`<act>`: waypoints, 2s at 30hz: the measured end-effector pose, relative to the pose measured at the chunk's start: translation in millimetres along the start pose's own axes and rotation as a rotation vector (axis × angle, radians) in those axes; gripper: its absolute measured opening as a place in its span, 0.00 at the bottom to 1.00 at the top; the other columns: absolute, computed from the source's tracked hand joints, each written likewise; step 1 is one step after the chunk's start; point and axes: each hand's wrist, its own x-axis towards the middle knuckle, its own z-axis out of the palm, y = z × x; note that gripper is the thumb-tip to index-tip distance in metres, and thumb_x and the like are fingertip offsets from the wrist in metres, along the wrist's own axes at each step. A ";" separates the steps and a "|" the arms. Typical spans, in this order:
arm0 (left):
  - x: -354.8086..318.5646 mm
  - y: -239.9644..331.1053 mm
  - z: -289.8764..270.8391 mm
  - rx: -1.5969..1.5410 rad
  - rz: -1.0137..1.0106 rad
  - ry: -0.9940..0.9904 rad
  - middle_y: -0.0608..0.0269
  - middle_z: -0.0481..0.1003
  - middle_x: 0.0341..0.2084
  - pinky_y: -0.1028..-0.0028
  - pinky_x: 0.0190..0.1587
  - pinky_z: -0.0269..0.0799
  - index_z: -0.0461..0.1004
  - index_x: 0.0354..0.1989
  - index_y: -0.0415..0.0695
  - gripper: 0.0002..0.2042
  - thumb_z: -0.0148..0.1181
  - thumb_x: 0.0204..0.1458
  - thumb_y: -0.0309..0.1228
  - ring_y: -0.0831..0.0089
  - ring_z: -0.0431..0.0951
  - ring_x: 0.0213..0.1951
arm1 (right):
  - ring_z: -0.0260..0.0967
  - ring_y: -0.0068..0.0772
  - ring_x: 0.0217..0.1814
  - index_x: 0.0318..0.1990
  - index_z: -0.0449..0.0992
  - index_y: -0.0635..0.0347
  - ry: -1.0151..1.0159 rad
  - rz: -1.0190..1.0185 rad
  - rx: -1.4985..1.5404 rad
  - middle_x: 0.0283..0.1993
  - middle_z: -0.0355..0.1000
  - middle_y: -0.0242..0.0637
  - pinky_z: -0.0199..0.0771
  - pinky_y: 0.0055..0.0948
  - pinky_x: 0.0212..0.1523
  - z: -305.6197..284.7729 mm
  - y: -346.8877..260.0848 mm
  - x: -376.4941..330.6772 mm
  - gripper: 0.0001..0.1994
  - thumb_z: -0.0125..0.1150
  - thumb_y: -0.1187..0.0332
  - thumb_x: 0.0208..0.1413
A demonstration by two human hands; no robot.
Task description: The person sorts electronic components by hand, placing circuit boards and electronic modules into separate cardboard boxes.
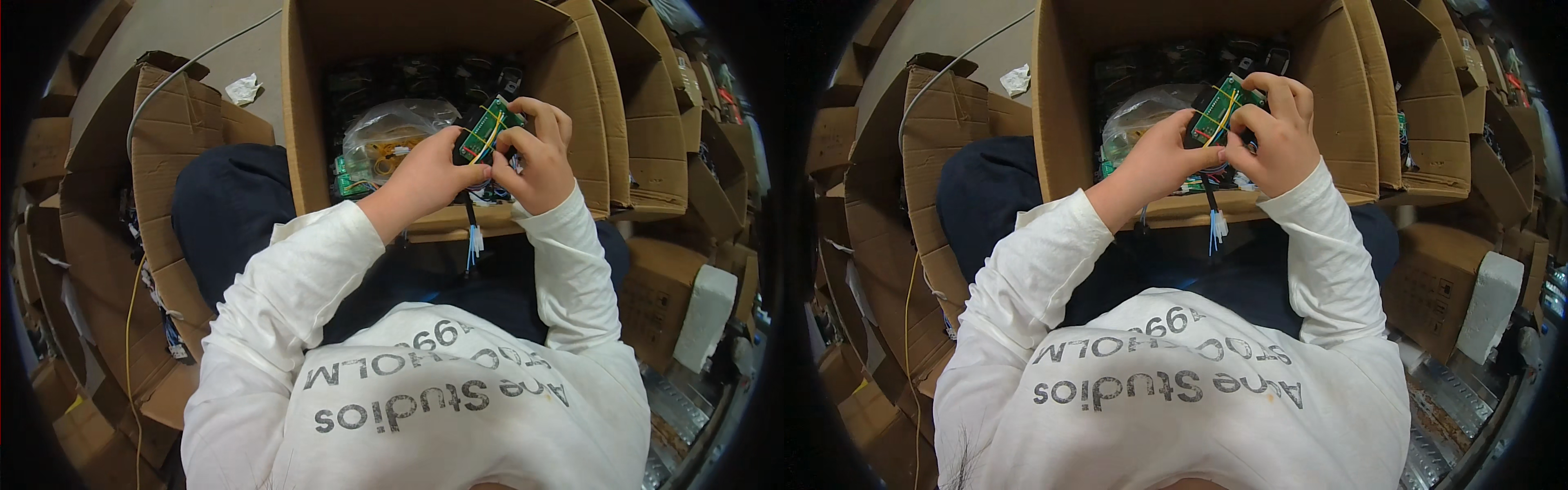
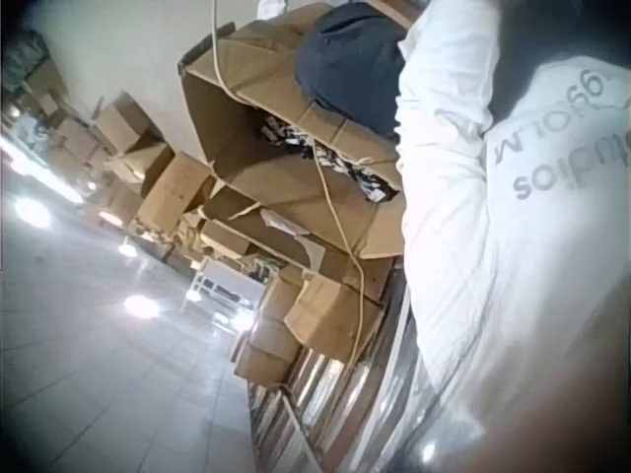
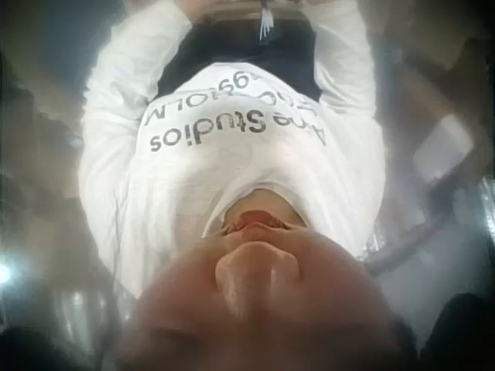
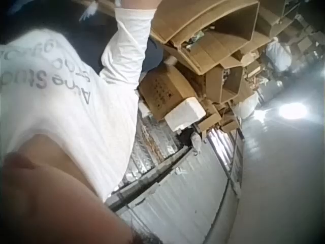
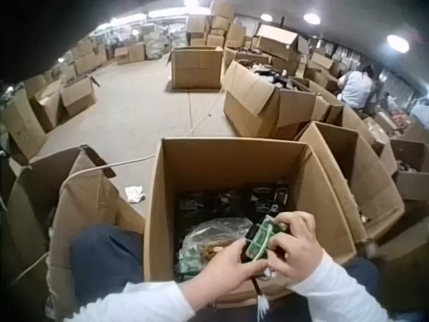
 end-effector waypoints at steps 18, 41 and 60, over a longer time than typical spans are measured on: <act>3.8 -10.3 0.0 -0.114 0.132 -0.116 0.54 0.80 0.40 0.70 0.46 0.76 0.71 0.54 0.36 0.26 0.73 0.53 0.38 0.69 0.81 0.41 | 0.74 0.32 0.56 0.57 0.72 0.65 -0.130 0.716 1.199 0.57 0.73 0.42 0.77 0.32 0.56 -3.6 40.6 -3.1 0.24 0.72 0.62 0.59; -53.1 -56.1 36.7 1.074 0.488 -0.215 0.55 0.78 0.36 0.61 0.44 0.72 0.72 0.45 0.43 0.13 0.60 0.56 0.36 0.56 0.80 0.42 | 0.75 0.40 0.53 0.48 0.80 0.60 -0.390 0.503 0.701 0.48 0.79 0.40 0.74 0.35 0.56 120.5 80.7 10.8 0.14 0.61 0.60 0.63; -46.9 -50.7 15.0 1.060 -0.026 -0.460 0.59 0.84 0.45 0.58 0.51 0.69 0.85 0.45 0.46 0.14 0.65 0.50 0.33 0.59 0.82 0.49 | 0.56 0.48 0.73 0.56 0.81 0.53 -1.235 -0.239 -0.327 0.77 0.55 0.32 0.70 0.46 0.65 343.8 -5.3 -6.7 0.20 0.61 0.59 0.57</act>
